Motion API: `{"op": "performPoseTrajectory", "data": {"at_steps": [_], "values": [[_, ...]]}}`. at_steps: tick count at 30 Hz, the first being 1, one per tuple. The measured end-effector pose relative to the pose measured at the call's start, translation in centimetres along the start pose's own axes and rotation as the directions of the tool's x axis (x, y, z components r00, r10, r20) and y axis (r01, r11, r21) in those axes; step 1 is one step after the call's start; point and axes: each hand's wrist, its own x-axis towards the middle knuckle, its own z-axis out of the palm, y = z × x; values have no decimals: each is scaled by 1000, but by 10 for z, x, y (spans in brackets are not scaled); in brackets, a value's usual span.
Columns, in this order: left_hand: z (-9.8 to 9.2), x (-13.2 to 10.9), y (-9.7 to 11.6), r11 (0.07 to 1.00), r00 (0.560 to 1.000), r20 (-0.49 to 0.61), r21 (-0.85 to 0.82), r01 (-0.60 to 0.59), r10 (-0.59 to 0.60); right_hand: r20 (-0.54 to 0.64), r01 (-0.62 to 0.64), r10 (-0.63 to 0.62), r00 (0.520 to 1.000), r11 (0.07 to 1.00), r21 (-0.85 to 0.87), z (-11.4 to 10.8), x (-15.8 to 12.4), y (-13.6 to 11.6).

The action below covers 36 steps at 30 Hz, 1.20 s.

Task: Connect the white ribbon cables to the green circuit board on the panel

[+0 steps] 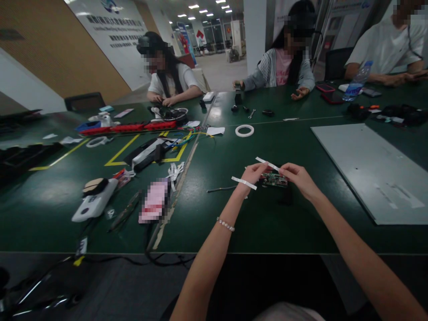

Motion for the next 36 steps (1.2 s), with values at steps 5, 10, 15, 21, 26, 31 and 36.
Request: {"op": "performPoseTrajectory", "data": {"at_steps": [5, 10, 15, 21, 26, 31, 36], "values": [[5, -1, 1, 977, 994, -77, -193, -92, 78, 57, 142, -133, 989, 968, -209, 12, -2, 0], [-18, 7, 4, 957, 945, -326, -279, -78, -18, -57, 232, -283, 957, 871, -433, 13, -1, -1], [-40, 10, 4, 984, 889, -458, -152, -95, 15, 97, 291, -295, 951, 739, -608, 31, 23, -11], [-42, 11, 4, 981, 844, -535, -145, -126, 29, 164, 242, -181, 970, 619, -748, 73, 53, -10], [-42, 4, 9, 973, 821, -551, -60, -221, 153, 85, 172, -160, 983, 676, -716, 88, 56, 3], [-47, 4, 8, 977, 829, -527, 15, -212, 188, -1, 155, -187, 982, 814, -560, 80, 60, 4], [-49, 10, 1, 971, 861, -452, 157, -180, 233, -174, 145, -202, 964, 944, -295, 67, 59, -2]]}}
